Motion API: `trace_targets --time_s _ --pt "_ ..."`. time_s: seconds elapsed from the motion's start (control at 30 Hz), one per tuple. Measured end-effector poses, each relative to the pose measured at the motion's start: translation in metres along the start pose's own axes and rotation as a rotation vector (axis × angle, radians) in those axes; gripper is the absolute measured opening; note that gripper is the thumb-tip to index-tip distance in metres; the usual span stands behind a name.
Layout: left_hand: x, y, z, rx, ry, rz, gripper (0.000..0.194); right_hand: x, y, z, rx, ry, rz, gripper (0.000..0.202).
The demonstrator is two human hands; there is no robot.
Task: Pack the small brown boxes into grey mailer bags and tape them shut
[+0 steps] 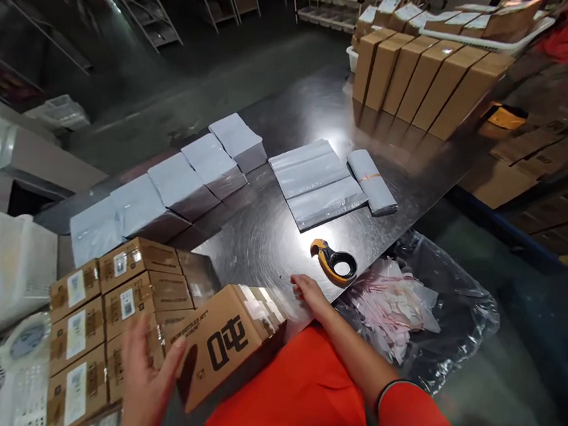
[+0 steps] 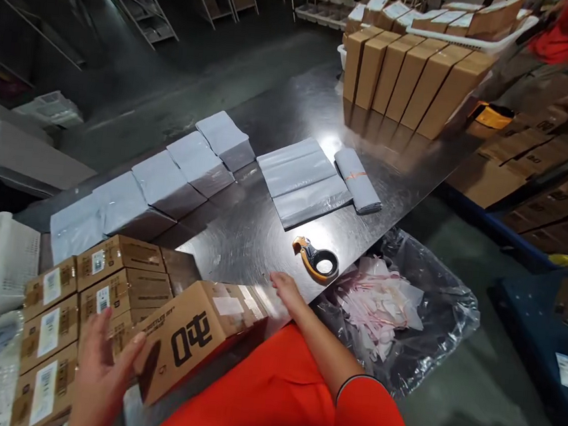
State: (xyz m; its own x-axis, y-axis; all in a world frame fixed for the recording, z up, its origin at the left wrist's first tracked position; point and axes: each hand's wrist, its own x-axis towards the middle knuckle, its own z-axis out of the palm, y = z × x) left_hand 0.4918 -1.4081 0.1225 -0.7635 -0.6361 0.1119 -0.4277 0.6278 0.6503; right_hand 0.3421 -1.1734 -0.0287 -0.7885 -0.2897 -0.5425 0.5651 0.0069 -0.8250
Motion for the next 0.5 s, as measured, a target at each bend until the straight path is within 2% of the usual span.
trace_targets --time_s 0.07,0.13,0.23,0.3,0.4,0.5 --pt "0.005 0.022 0.001 0.203 0.029 0.274 0.084 0.009 -0.001 -0.013 -0.068 0.086 -0.078 0.031" --pt "0.006 0.036 0.012 0.338 -0.058 0.438 0.076 0.020 -0.008 -0.026 -0.152 0.164 -0.165 0.027" --pt "0.005 0.035 0.034 0.548 -0.233 0.471 0.061 0.039 -0.031 -0.050 -0.325 0.253 -0.295 0.027" --pt "0.004 0.024 0.044 0.631 -0.265 0.475 0.061 0.054 -0.052 -0.067 -0.477 0.297 -0.367 0.028" --pt "0.006 0.007 0.047 0.671 -0.272 0.505 0.064 0.083 -0.083 -0.094 -0.754 0.334 -0.440 0.026" --pt "0.007 -0.006 0.045 0.666 -0.290 0.497 0.066 0.118 -0.109 -0.115 -1.050 0.298 -0.453 0.024"
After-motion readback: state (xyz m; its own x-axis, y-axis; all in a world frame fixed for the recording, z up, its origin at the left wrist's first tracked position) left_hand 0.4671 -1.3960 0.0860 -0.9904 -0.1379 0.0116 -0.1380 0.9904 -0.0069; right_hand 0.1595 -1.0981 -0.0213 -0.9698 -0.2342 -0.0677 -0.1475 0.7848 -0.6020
